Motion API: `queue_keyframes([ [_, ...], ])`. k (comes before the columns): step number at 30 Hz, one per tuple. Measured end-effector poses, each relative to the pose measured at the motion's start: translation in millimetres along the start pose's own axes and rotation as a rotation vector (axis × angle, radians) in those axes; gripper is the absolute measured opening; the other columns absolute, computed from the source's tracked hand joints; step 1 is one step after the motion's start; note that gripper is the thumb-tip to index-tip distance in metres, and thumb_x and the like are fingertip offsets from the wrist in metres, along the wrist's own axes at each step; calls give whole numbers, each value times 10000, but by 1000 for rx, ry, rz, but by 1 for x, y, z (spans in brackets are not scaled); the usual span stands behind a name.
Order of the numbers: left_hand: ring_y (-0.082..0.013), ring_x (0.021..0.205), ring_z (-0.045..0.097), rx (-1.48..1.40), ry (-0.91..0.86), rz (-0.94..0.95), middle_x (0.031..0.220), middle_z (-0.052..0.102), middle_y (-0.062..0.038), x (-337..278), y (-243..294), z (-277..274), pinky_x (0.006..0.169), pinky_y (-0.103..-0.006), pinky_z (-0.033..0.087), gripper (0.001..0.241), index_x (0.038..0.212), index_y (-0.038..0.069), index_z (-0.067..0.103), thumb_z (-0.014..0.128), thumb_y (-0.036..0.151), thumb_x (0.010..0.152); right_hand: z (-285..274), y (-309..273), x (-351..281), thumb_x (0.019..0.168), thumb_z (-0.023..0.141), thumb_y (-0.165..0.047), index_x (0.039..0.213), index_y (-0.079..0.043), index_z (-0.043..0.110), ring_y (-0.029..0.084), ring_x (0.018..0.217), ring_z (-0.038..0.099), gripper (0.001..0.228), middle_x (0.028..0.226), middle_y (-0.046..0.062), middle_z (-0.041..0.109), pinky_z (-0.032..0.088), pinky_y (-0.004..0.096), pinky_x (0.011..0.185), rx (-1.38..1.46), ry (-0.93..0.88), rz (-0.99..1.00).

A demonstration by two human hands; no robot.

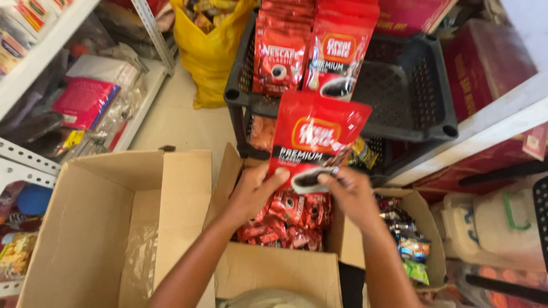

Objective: The person organizes sachets of coffee by hand, picking them up from a large cardboard box and placing them onto a black plastic shelf and into a smaller cardboard box.

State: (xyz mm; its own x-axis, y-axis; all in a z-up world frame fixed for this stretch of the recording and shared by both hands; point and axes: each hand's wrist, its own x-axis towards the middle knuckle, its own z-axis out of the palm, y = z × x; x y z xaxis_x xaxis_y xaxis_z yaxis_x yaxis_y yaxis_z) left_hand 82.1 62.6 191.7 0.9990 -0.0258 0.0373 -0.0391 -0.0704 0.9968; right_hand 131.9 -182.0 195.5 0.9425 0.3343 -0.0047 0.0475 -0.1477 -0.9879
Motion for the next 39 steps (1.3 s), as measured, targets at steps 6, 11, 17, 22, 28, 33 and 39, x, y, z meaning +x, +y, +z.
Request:
queue_keyframes([
  [6,-68,803,666,-128,-72,80,961,748,-13,80,80,-11,702,-294,580,274,1139,23,742,719,209,940,-41,-69,56,900,790,-87,998,-10,762,46,796,595,128,881,-22,728,505,235,708,-142,199,-273],
  [11,-50,817,684,-29,-103,358,960,768,-9,172,95,-29,742,-222,571,240,1095,9,751,765,160,909,-69,-102,108,976,717,-121,1056,-44,769,66,698,518,123,802,-11,664,410,239,613,-184,225,-281],
  [17,-101,620,576,136,-15,203,750,690,-59,250,62,-29,557,-263,457,152,979,3,796,768,143,926,-100,-60,186,937,723,-121,1002,-28,759,90,681,671,119,786,35,733,526,251,580,-220,242,-248],
  [22,-123,621,683,133,5,167,767,750,-72,298,5,-20,555,-276,551,120,923,-14,776,792,84,856,-108,-28,207,923,717,-83,1001,0,757,129,671,704,120,786,77,753,577,269,599,-224,221,-153],
  [28,-175,646,722,106,77,44,796,752,-120,303,-4,-6,553,-325,619,154,927,-53,754,810,6,797,-116,4,229,918,718,-37,961,43,740,157,706,738,93,805,103,751,617,285,614,-207,202,-29],
  [33,-203,645,725,171,116,-24,798,749,-158,300,-5,-2,547,-329,613,168,931,-71,744,811,-20,786,-115,8,234,908,720,-19,963,41,730,166,721,743,81,801,113,748,630,292,625,-262,174,33],
  [39,-208,668,741,251,136,-3,810,747,-159,296,-1,2,556,-329,642,141,900,-80,752,806,-41,776,-114,7,236,912,713,-18,970,31,728,161,725,749,77,819,112,753,641,295,634,-282,183,59],
])
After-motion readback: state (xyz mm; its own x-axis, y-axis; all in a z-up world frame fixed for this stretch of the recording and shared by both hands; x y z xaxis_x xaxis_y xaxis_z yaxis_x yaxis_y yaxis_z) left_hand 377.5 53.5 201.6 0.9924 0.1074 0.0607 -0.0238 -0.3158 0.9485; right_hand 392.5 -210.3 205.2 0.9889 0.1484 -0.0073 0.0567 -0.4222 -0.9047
